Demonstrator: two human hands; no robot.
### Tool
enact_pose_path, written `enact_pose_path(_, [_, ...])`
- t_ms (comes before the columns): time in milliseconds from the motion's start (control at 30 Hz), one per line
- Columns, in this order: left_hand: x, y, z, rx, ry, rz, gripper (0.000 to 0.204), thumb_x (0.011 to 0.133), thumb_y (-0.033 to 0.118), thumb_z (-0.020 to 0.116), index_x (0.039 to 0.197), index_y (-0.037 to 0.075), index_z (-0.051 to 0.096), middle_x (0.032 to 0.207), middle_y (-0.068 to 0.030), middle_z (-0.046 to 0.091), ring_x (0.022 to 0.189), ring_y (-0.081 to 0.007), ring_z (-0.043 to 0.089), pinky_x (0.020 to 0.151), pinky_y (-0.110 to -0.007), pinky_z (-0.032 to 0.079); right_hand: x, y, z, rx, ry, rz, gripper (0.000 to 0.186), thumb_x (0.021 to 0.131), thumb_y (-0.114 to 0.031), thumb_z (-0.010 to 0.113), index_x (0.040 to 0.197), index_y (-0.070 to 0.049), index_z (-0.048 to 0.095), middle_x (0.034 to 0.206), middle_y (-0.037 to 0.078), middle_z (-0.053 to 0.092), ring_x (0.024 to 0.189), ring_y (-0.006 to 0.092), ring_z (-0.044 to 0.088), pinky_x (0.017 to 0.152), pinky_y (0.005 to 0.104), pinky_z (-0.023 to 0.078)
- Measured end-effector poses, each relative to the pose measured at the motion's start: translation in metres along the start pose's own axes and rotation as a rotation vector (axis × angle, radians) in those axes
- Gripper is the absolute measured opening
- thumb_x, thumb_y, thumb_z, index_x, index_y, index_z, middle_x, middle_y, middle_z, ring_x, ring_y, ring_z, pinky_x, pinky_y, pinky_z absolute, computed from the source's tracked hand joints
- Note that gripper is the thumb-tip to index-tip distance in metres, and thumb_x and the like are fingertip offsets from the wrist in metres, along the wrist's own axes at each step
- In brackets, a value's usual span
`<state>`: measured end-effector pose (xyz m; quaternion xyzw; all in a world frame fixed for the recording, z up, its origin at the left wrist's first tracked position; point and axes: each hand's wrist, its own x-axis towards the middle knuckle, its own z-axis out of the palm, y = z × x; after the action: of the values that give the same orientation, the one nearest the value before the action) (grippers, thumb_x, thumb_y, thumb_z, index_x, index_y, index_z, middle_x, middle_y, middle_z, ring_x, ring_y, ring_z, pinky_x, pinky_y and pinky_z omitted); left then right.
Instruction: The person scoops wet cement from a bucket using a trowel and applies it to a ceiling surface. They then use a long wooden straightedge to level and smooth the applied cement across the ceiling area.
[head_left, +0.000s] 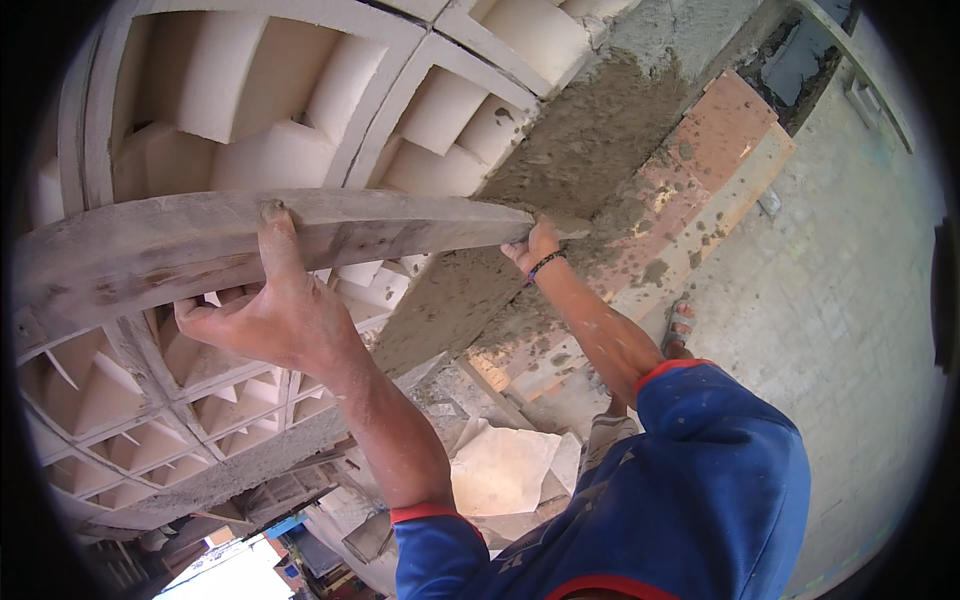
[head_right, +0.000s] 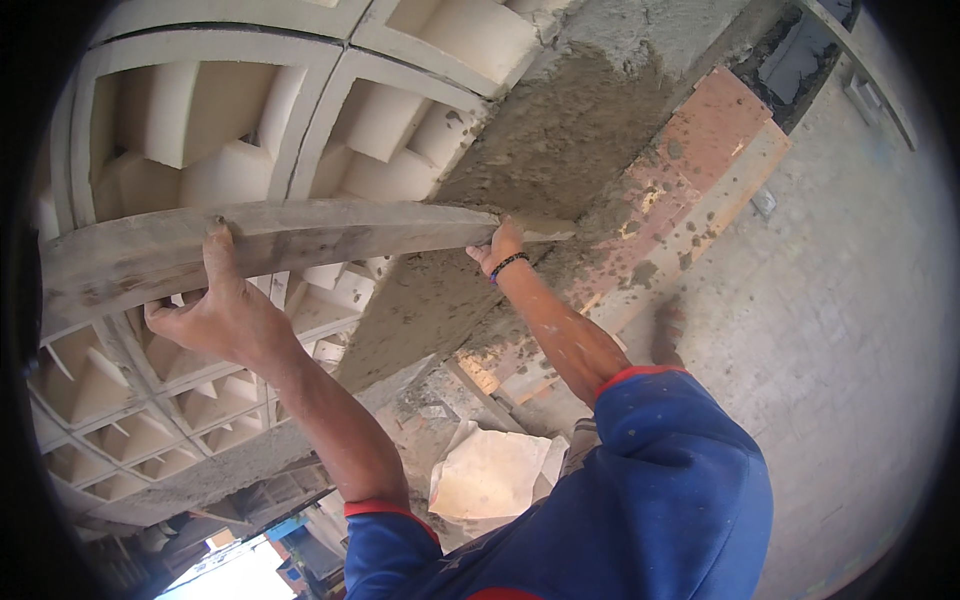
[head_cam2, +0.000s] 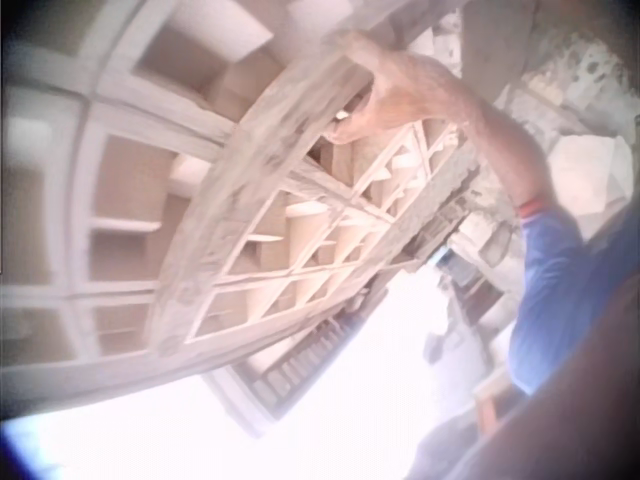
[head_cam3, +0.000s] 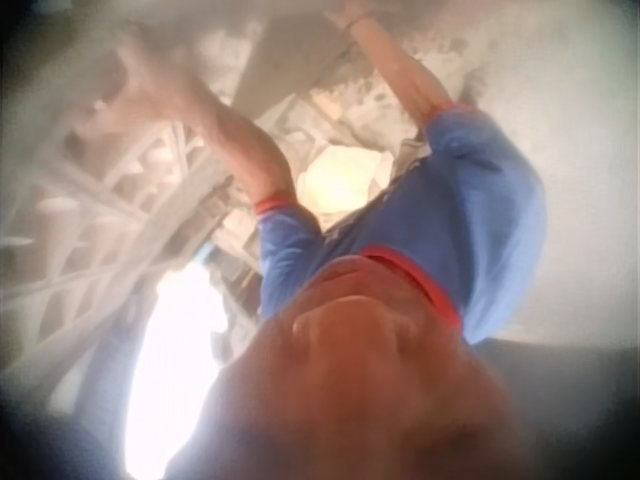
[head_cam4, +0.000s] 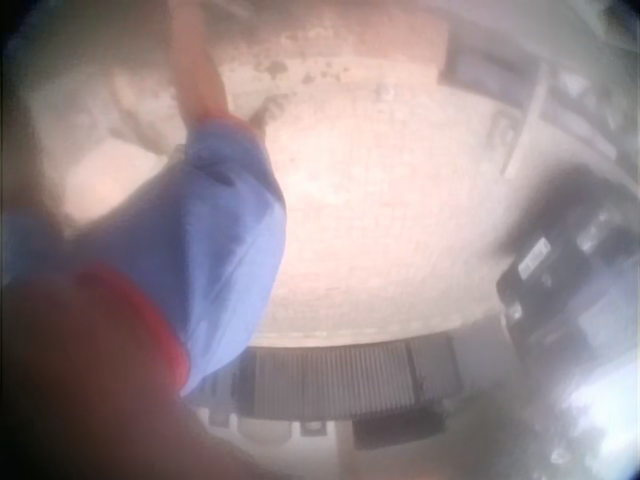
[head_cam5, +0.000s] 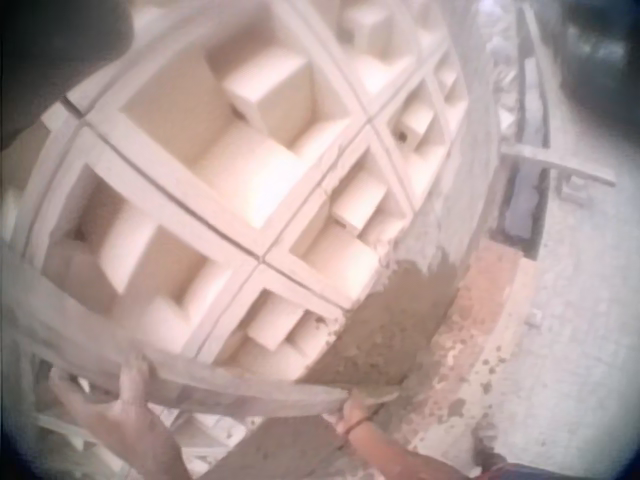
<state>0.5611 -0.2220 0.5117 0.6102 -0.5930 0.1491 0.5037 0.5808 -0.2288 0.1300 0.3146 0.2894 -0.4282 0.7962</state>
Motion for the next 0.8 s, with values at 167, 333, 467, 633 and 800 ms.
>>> enact_pose_path(167, [0.000,0.005,0.008,-0.072,0.058,-0.069,0.063,0.077,-0.001,0.069,0.122,-0.012,0.026,0.109,-0.0235,0.048,0.095,-0.0251,0.061,0.084,-0.031,0.054,-0.005,-0.033,0.013,0.005,0.062,-0.040,0.061,0.101,-0.039,0.032,0.148,-0.006,0.013,0.151,0.015,0.022,0.133,0.0360,0.034,0.105,0.0516,0.038])
enact_pose_path(333, [0.001,0.012,0.012,-0.076,0.044,-0.100,0.061,0.078,-0.002,0.066,0.122,-0.012,0.026,0.109,-0.0226,0.046,0.098,-0.0246,0.059,0.085,-0.031,0.053,-0.005,-0.043,0.020,0.013,0.043,-0.043,0.062,0.101,-0.040,0.033,0.148,-0.006,0.013,0.151,0.017,0.020,0.134,0.0358,0.032,0.107,0.0519,0.035])
enact_pose_path(467, [0.008,0.017,0.021,-0.027,0.068,-0.026,0.061,0.077,-0.002,0.067,0.122,-0.011,0.027,0.112,-0.0222,0.044,0.101,-0.0259,0.057,0.088,-0.031,0.052,-0.012,-0.075,0.029,0.046,0.061,-0.110,0.063,0.100,-0.041,0.035,0.148,-0.007,0.012,0.152,0.017,0.017,0.135,0.0363,0.030,0.107,0.0532,0.034])
enact_pose_path(633, [0.004,0.028,0.031,-0.130,0.107,-0.148,0.063,0.077,-0.003,0.069,0.123,-0.009,0.026,0.113,-0.0215,0.044,0.105,-0.0263,0.055,0.093,-0.031,0.050,-0.009,-0.088,0.027,-0.050,0.054,-0.134,0.062,0.100,-0.040,0.035,0.148,-0.009,0.012,0.151,0.017,0.019,0.134,0.0364,0.032,0.103,0.0532,0.039])
enact_pose_path(800, [0.008,0.037,0.043,-0.136,0.091,-0.116,0.064,0.076,-0.002,0.071,0.121,-0.009,0.026,0.113,-0.0223,0.044,0.104,-0.0260,0.056,0.093,-0.032,0.050,-0.005,-0.112,0.031,-0.041,0.040,-0.178,0.061,0.101,-0.038,0.034,0.150,-0.011,0.009,0.147,0.017,0.025,0.124,0.0347,0.040,0.098,0.0518,0.043])
